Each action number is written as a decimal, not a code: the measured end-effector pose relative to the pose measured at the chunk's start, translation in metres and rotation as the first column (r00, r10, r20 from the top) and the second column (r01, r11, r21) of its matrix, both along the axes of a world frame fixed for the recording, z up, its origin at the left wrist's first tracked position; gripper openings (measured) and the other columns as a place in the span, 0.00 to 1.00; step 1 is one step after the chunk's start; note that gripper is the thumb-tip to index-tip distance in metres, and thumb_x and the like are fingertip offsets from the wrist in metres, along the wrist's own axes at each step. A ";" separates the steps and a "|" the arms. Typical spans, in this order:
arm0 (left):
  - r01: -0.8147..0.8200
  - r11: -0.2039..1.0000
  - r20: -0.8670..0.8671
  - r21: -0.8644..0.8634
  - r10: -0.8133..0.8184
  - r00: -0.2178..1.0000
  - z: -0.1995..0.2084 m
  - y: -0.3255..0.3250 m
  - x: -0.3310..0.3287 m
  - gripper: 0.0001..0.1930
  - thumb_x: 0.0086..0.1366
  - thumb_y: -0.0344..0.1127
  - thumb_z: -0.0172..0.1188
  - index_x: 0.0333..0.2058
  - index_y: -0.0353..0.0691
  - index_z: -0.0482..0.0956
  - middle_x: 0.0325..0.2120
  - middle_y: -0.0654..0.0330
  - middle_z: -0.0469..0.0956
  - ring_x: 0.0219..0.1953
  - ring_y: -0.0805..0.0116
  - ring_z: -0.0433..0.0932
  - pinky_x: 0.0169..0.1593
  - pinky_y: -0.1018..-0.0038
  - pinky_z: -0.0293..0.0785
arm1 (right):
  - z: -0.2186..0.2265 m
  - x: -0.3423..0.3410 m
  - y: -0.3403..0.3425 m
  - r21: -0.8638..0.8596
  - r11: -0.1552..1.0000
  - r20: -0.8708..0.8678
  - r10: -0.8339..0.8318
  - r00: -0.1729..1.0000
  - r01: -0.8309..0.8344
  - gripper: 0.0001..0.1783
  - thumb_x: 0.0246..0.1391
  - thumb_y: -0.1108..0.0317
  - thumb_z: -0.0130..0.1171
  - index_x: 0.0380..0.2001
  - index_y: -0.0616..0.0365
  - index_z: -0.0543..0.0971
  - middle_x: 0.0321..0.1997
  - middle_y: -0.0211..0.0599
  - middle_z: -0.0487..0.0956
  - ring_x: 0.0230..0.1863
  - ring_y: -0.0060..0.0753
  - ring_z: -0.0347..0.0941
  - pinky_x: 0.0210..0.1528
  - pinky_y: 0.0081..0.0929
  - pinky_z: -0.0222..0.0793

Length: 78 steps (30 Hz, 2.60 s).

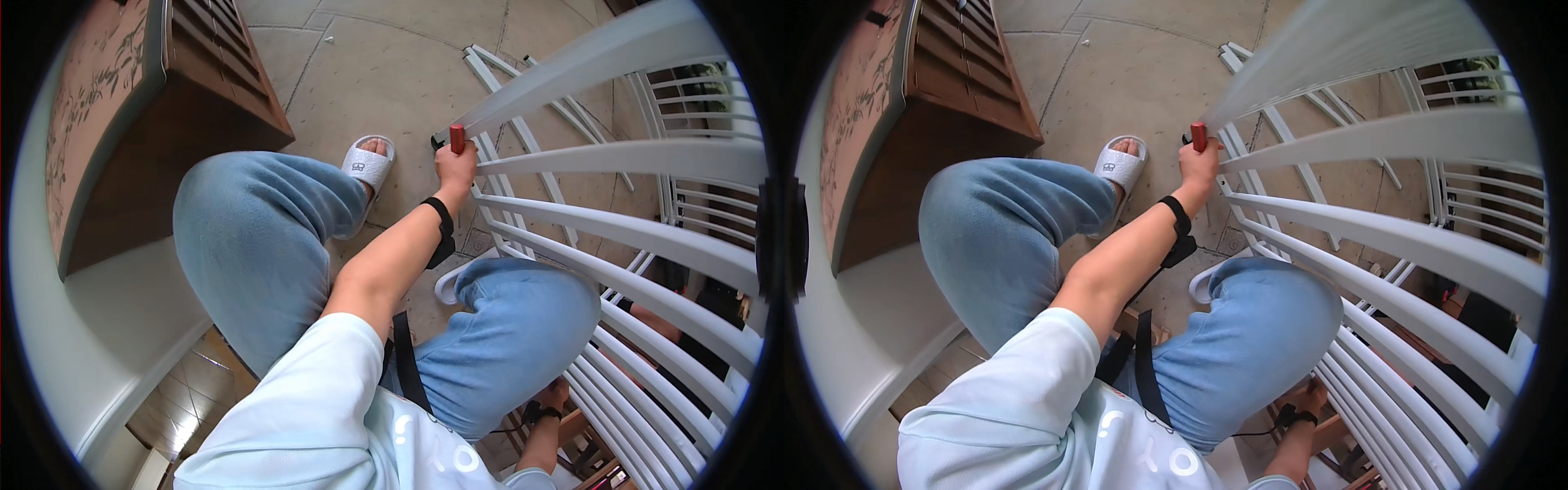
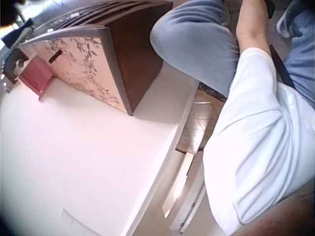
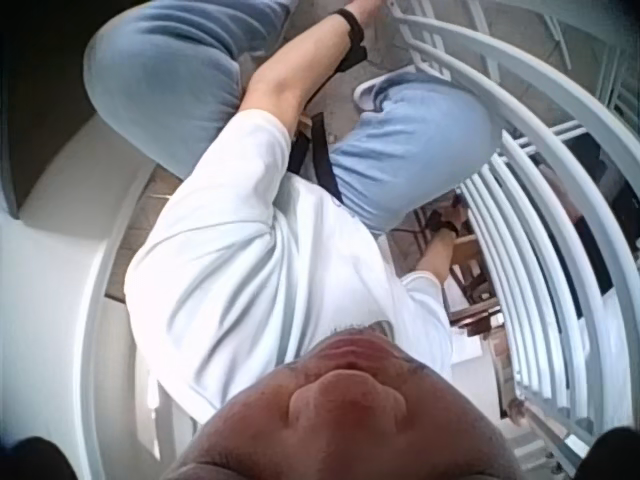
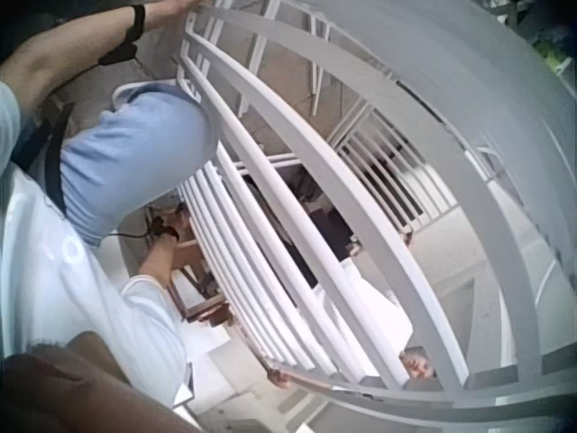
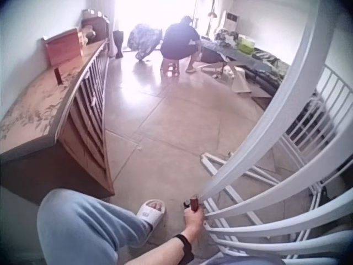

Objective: Assembling a white wooden crib using a screwdriver.

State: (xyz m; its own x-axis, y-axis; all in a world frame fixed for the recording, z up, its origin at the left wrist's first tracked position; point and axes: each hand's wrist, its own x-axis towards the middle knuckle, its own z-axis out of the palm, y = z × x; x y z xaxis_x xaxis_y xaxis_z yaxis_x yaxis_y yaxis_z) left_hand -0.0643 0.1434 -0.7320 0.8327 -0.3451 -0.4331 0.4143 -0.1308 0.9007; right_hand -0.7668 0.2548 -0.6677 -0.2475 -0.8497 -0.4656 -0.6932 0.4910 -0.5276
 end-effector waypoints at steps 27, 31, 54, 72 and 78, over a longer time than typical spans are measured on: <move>-0.165 0.930 -0.001 0.330 0.175 0.985 -0.064 0.098 -0.001 0.17 0.56 0.44 0.57 0.21 0.33 0.79 0.17 0.45 0.77 0.26 0.50 0.81 0.31 0.59 0.72 | -0.042 0.054 0.009 0.116 0.797 0.229 -0.602 0.765 0.593 0.18 0.54 0.72 0.50 0.49 0.56 0.76 0.48 0.40 0.77 0.50 0.39 0.74 0.50 0.34 0.71; 0.052 0.861 -0.251 0.506 0.090 0.964 -0.079 0.138 -0.042 0.15 0.53 0.42 0.57 0.23 0.31 0.79 0.18 0.55 0.79 0.22 0.65 0.79 0.30 0.66 0.72 | -0.045 -0.001 0.011 0.001 0.804 -0.588 0.482 0.650 -0.595 0.26 0.45 0.85 0.49 0.50 0.59 0.75 0.52 0.48 0.76 0.56 0.44 0.71 0.55 0.32 0.67; 0.230 0.934 -0.051 -0.274 -0.253 0.966 0.197 0.119 0.058 0.11 0.58 0.41 0.56 0.24 0.42 0.69 0.11 0.74 0.53 0.09 0.80 0.50 0.14 0.78 0.45 | 0.097 0.118 0.065 -0.616 0.340 0.549 -0.462 0.697 0.710 0.09 0.52 0.68 0.57 0.29 0.65 0.74 0.21 0.35 0.73 0.19 0.27 0.70 0.24 0.26 0.67; 0.177 0.965 0.133 -0.194 -0.153 0.979 0.192 0.153 0.068 0.13 0.56 0.38 0.57 0.17 0.40 0.69 0.11 0.65 0.65 0.10 0.75 0.62 0.15 0.76 0.54 | 0.117 -0.073 0.095 -0.829 0.222 0.281 -0.627 0.727 0.513 0.21 0.58 0.58 0.58 0.42 0.69 0.74 0.29 0.47 0.79 0.29 0.40 0.78 0.34 0.37 0.70; 0.140 0.971 0.221 -0.192 -0.096 0.970 0.198 0.154 0.077 0.14 0.55 0.37 0.57 0.15 0.38 0.69 0.11 0.66 0.65 0.11 0.75 0.62 0.17 0.75 0.56 | 0.128 -0.064 0.131 -0.892 0.285 -0.058 -0.841 0.538 0.351 0.31 0.57 0.59 0.57 0.56 0.73 0.66 0.55 0.65 0.71 0.59 0.61 0.65 0.61 0.45 0.61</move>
State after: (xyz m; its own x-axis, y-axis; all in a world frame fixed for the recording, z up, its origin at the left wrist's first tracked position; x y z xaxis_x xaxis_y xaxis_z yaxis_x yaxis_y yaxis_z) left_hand 0.0132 0.2976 -0.5341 0.8447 -0.5097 -0.1636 0.2069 0.0291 0.9779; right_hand -0.8307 0.3863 -0.5397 -0.7880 -0.2481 0.5635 -0.6051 0.4810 -0.6344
